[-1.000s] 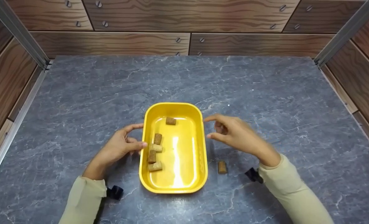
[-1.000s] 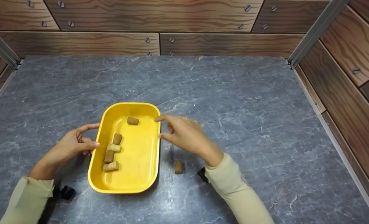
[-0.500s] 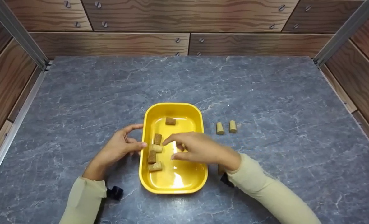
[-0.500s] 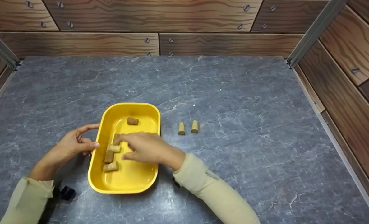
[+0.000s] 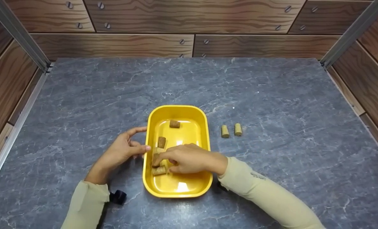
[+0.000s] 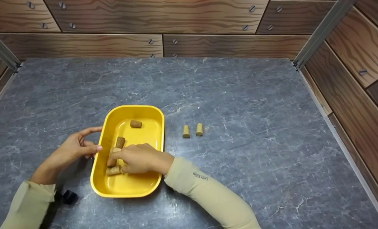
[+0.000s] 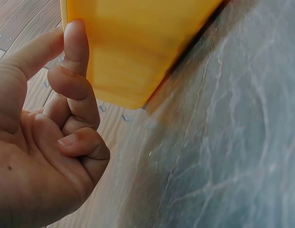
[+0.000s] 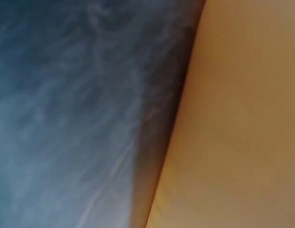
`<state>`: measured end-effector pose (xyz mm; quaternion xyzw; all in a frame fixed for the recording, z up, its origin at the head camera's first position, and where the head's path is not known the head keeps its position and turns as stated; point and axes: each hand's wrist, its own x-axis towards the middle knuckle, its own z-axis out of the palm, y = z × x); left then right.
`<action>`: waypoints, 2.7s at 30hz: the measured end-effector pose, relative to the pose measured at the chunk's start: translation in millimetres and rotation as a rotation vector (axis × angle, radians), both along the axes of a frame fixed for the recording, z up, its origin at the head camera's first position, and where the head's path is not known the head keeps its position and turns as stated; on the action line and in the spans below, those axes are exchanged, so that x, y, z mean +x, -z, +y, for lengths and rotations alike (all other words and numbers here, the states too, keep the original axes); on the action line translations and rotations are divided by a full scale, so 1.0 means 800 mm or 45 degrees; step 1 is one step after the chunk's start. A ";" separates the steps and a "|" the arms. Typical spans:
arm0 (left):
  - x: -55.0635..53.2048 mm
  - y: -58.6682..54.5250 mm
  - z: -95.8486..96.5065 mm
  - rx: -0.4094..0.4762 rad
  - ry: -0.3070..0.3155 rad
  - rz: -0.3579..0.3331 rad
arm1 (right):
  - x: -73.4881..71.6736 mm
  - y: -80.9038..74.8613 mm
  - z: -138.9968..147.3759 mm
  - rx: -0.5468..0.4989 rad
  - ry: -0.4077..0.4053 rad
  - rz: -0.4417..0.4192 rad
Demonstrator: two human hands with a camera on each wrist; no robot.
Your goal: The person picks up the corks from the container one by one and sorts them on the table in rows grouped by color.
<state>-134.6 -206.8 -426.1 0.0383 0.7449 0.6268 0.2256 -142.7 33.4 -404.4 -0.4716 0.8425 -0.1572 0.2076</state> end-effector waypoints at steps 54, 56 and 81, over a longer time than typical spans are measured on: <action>0.001 0.001 0.000 -0.008 -0.010 0.001 | -0.004 -0.029 0.046 -0.354 0.144 -0.184; 0.001 0.001 -0.001 -0.014 -0.013 -0.001 | -0.005 -0.033 0.053 -0.409 0.168 -0.224; 0.001 0.002 -0.001 -0.027 -0.026 -0.008 | -0.016 -0.062 0.196 -0.914 0.615 -0.317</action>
